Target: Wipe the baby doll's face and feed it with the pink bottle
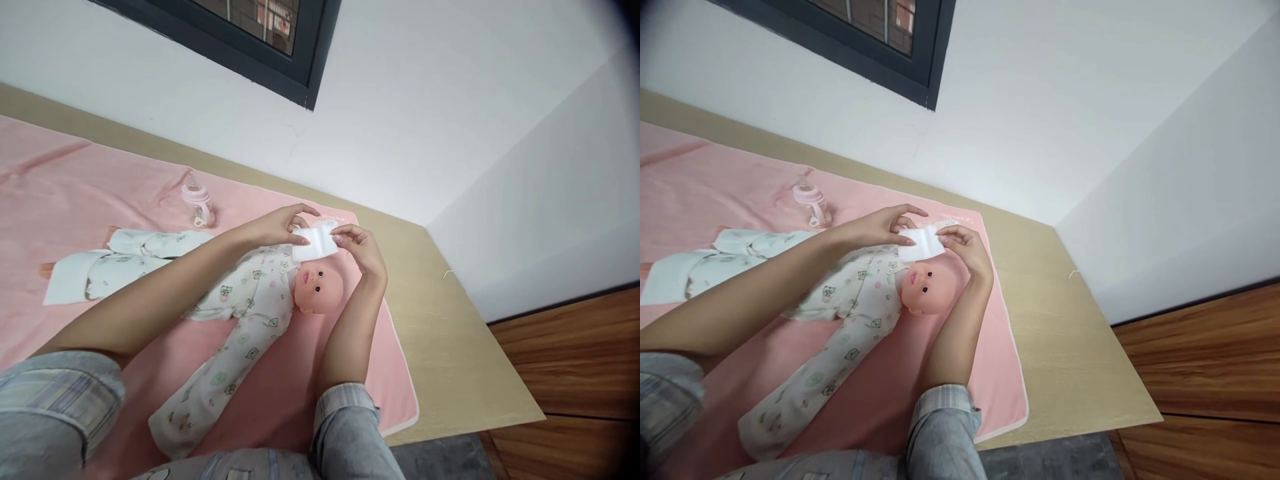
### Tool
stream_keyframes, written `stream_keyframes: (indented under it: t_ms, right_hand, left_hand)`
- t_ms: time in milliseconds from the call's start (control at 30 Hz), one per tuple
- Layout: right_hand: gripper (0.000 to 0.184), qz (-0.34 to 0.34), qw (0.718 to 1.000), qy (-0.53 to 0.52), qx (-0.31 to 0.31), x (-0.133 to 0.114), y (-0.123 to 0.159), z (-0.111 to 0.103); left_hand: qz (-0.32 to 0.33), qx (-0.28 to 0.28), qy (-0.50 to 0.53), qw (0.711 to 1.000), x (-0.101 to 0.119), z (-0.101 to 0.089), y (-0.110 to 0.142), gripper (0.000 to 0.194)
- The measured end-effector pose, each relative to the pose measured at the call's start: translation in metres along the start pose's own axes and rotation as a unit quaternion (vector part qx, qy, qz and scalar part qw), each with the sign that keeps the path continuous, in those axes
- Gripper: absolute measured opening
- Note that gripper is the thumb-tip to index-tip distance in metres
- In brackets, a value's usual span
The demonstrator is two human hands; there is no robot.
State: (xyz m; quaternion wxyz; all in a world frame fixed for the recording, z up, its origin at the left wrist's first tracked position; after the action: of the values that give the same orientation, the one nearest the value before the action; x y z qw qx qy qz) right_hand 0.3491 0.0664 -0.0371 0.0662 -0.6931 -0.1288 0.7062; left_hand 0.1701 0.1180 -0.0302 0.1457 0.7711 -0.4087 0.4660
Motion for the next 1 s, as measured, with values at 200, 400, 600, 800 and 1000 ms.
stream_keyframes:
  t_ms: [200,400,600,800,1000]
  right_hand:
    - [0.019,-0.013,1.0,0.019,-0.019,-0.021,0.001,0.03]
    - [0.013,-0.042,0.997,0.047,-0.037,-0.031,0.005,0.045]
    - [0.01,-0.041,0.995,0.079,-0.053,-0.036,0.008,0.055]
    - [0.014,-0.016,0.991,0.106,-0.084,-0.035,0.01,0.063]
    - [0.022,-0.001,0.97,0.132,-0.205,-0.035,0.015,0.076]
  left_hand:
    - [-0.019,0.001,0.019,1.0,-0.005,-0.005,0.025,0.074]
    - [-0.007,-0.027,0.04,0.999,-0.004,-0.003,0.038,0.032]
    - [0.018,0.017,0.02,0.999,0.0,-0.009,0.049,0.028]
    - [0.078,0.037,-0.003,0.996,0.006,-0.013,0.055,0.026]
    - [0.104,0.078,-0.055,0.99,0.014,-0.014,0.057,0.028]
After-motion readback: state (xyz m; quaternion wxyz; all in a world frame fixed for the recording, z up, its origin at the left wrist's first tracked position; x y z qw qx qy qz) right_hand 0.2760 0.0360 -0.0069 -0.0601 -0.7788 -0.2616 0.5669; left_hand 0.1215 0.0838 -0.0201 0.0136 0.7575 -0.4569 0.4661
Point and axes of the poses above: each hand's wrist, its own y-axis away from the middle knuckle, its own z-axis out of the palm, x = y × z, the point moved 6 cm from there along -y, towards the middle knuckle, and after that the axes turned 6 degrees about -y, right-handed, at the moved point
